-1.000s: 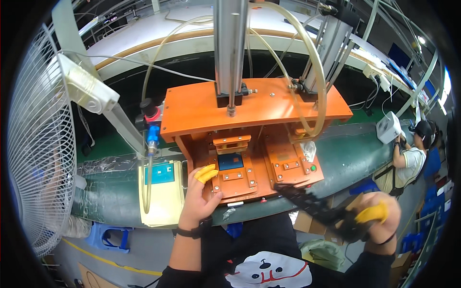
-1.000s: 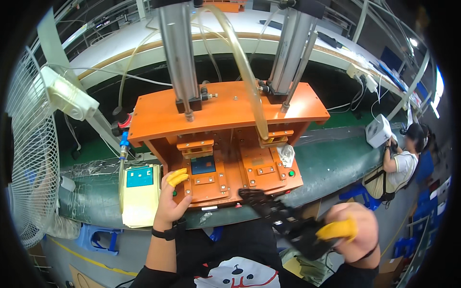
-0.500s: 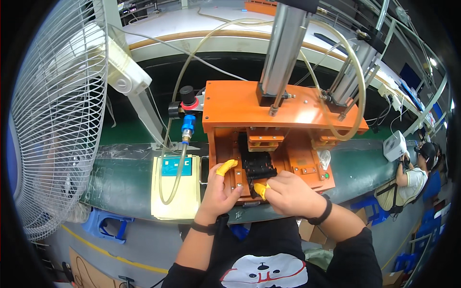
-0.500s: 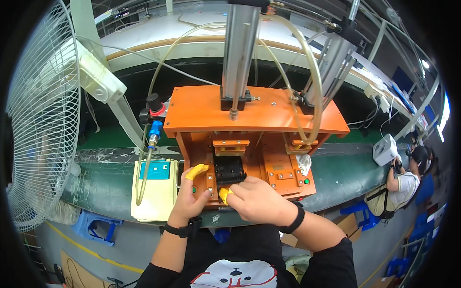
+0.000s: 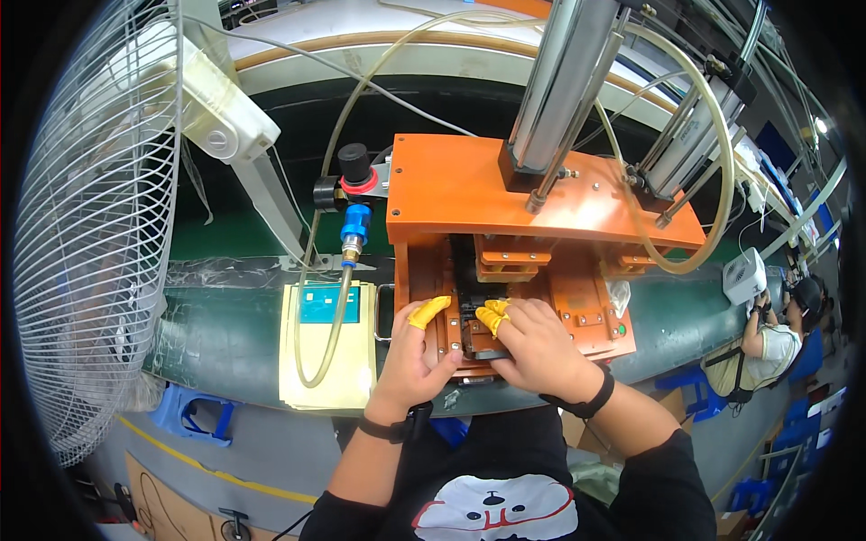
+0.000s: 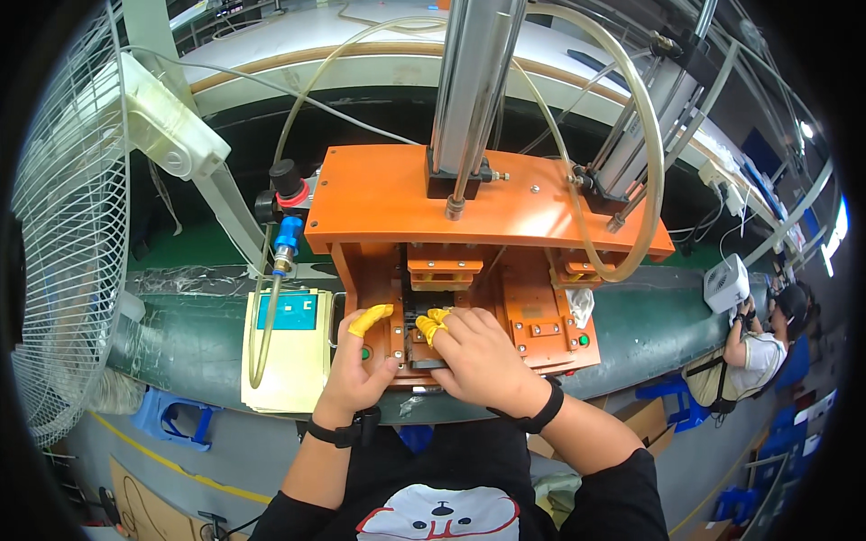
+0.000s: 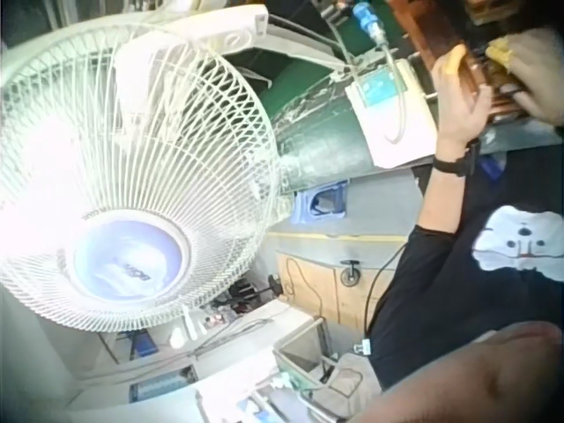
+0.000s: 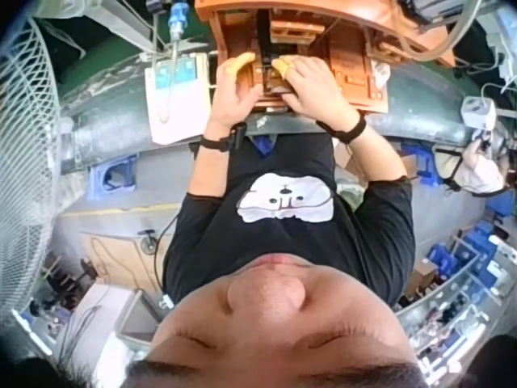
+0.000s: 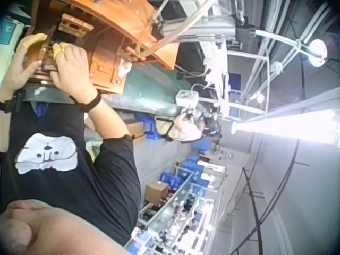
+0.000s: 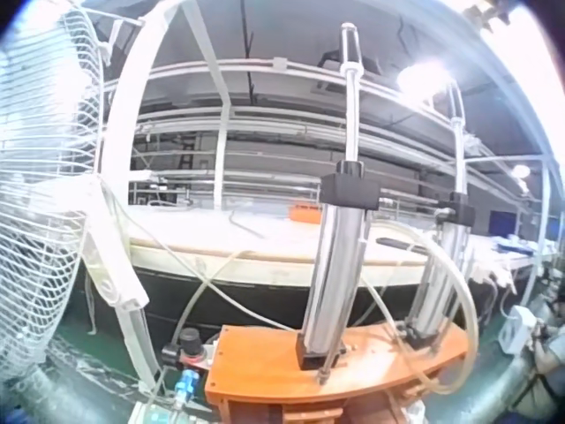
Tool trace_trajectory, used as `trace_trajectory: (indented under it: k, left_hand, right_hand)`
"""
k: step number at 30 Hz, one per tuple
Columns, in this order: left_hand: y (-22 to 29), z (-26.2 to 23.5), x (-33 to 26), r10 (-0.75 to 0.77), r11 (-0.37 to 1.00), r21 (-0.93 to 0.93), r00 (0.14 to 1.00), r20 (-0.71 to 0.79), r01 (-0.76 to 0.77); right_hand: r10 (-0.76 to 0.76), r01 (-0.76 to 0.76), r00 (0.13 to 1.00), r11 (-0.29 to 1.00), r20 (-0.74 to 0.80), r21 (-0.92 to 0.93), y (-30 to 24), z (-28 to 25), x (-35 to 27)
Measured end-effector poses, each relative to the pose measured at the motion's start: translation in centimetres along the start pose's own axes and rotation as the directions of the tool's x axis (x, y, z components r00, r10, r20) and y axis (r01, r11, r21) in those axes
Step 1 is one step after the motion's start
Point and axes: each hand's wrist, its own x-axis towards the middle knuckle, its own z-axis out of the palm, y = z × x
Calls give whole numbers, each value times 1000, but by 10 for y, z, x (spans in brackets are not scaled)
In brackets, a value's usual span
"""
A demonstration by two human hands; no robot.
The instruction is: The person operates an orange industrial machine by repeatedly placing small blue rectangular items into a jig, pressing a green button to activate the press, and removing the processed items. The person handles the items one at a time throughout the clip.
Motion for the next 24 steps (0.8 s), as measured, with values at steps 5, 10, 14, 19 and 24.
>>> trace_trajectory:
  k: [5, 10, 14, 19, 24]
  left_hand:
    - [0, 0, 1, -8, 1000, 11, 1000, 14, 8]
    - [1, 2, 1, -13, 999, 38, 1000, 15, 12]
    - [-1, 4, 0, 22, 996, 87, 1000, -14, -20]
    - [7, -12, -22, 39, 975, 223, 994, -100, -16]
    - [3, -26, -51, 27, 936, 351, 999, -31, -14]
  right_hand:
    - [-3, 2, 999, 1000, 33, 31, 4, -9, 3]
    - [-59, 58, 996, 998, 67, 18, -2, -16, 10]
    - [-55, 53, 994, 998, 91, 24, 1, -18, 7]
    - [-57, 59, 997, 997, -49, 43, -24, -28, -15]
    - [-94, 139, 984, 937, -153, 319, -44, -11, -58]
